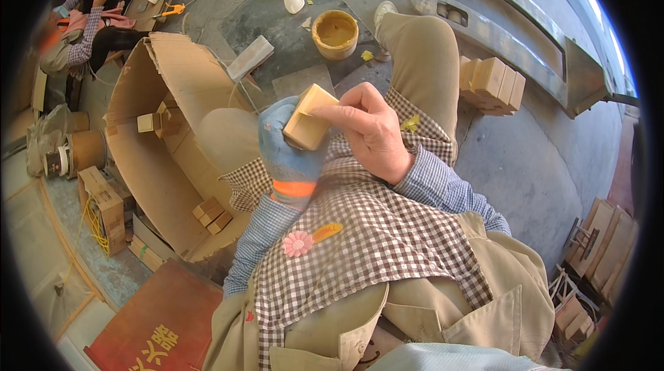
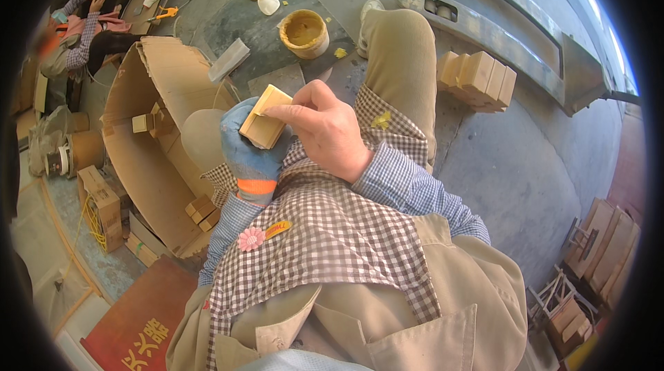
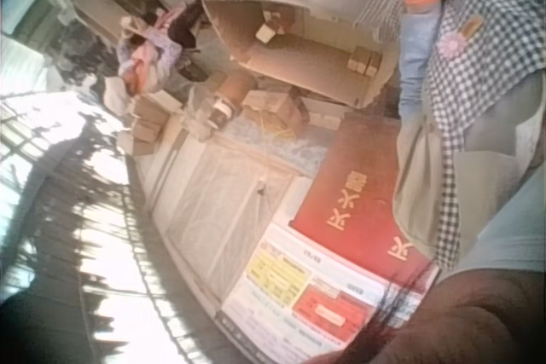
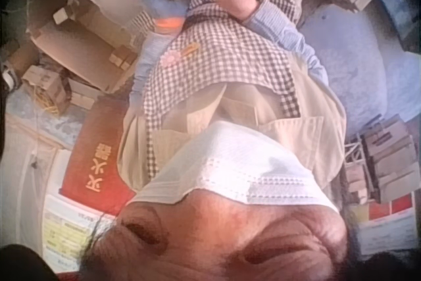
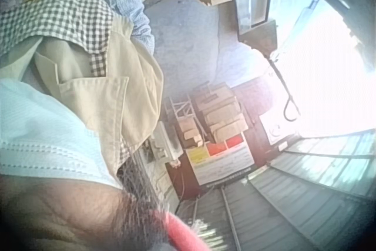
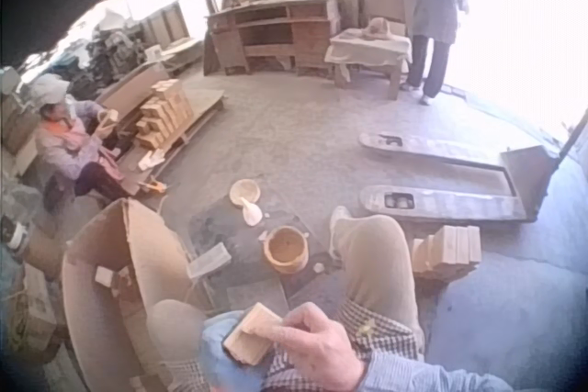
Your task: The person sits on the floor and assembles small wooden boxes by applying glue to the edges and pressing the pieces together. They repeatedly pick up unfinished boxes, apply glue, and place the completed units into a large cardboard box.
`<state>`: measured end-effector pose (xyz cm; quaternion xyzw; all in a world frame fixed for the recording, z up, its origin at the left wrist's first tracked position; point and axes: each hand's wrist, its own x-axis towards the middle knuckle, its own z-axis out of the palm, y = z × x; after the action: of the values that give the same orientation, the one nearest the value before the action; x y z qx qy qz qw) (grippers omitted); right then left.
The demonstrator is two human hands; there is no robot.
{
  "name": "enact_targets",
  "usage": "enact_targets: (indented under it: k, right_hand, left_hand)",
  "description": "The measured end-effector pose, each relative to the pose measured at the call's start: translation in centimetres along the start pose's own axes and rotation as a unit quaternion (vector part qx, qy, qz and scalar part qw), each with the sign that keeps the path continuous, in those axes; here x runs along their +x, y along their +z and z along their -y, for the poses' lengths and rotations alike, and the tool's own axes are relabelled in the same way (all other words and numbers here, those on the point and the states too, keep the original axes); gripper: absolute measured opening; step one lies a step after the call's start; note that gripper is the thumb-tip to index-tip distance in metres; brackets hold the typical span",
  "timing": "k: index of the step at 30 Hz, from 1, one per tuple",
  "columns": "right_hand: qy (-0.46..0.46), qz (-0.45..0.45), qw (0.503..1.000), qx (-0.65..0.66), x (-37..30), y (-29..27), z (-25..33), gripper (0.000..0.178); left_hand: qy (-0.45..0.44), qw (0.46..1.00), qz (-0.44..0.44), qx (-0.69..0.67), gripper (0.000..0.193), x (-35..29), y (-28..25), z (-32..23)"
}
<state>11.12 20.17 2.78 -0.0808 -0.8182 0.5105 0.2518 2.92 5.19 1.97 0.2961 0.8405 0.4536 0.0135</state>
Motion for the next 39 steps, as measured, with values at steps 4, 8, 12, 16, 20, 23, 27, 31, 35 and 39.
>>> enact_targets:
  k: [4, 8, 12, 16, 20, 23, 27, 31, 35, 39]
  right_hand:
    - [0.092, -0.057, 0.99, 0.087, 0.9, -0.1, -0.3, 0.03]
    - [0.103, -0.017, 0.994, -0.01, 1.9, 0.2, 0.8, 0.047]
    - [0.097, 0.052, 0.993, -0.04, 2.9, 1.6, 1.8, 0.066]
    - [0.15, -0.012, 0.986, -0.073, 2.9, 1.9, 0.2, 0.06]
    - [0.24, 0.037, 0.968, -0.06, 1.5, 1.4, -2.5, 0.033]
    - [0.143, 0.094, 0.982, -0.078, 1.1, 2.6, -4.3, 0.021]
    - [-0.025, 0.176, 0.968, -0.18, 2.1, 5.8, -6.1, 0.032]
    - [-0.068, 0.275, 0.925, -0.252, 2.6, 7.2, -7.6, 0.044]
    - [-0.087, 0.303, 0.899, -0.303, 2.5, 7.1, -9.3, 0.053]
    - [-0.045, 0.304, 0.889, -0.339, 2.1, 6.6, -9.9, 0.05]
  left_hand:
    - [0.018, 0.999, -0.043, -0.015, 0.048, -0.4, 0.3, 0.4]
    - [0.029, 0.999, -0.03, -0.015, 0.056, -0.7, 0.4, 0.5]
    - [0.049, 0.999, -0.014, 0.002, 0.053, -0.9, -0.4, 0.5]
    - [0.058, 0.998, -0.02, -0.006, 0.055, -1.9, -1.6, 1.0]
    - [-0.003, 0.994, -0.017, -0.11, 0.059, -3.2, -2.8, 2.4]
    - [-0.117, 0.971, -0.05, -0.204, 0.061, -3.4, -4.2, 4.1]
    - [-0.166, 0.951, -0.034, -0.257, 0.065, -2.8, -5.9, 6.0]
    - [-0.192, 0.92, -0.025, -0.341, 0.061, -1.8, -6.6, 7.2]
    - [-0.212, 0.892, 0.017, -0.398, 0.058, -0.6, -6.8, 8.8]
    - [-0.182, 0.894, 0.061, -0.404, 0.056, 1.1, -6.6, 11.2]
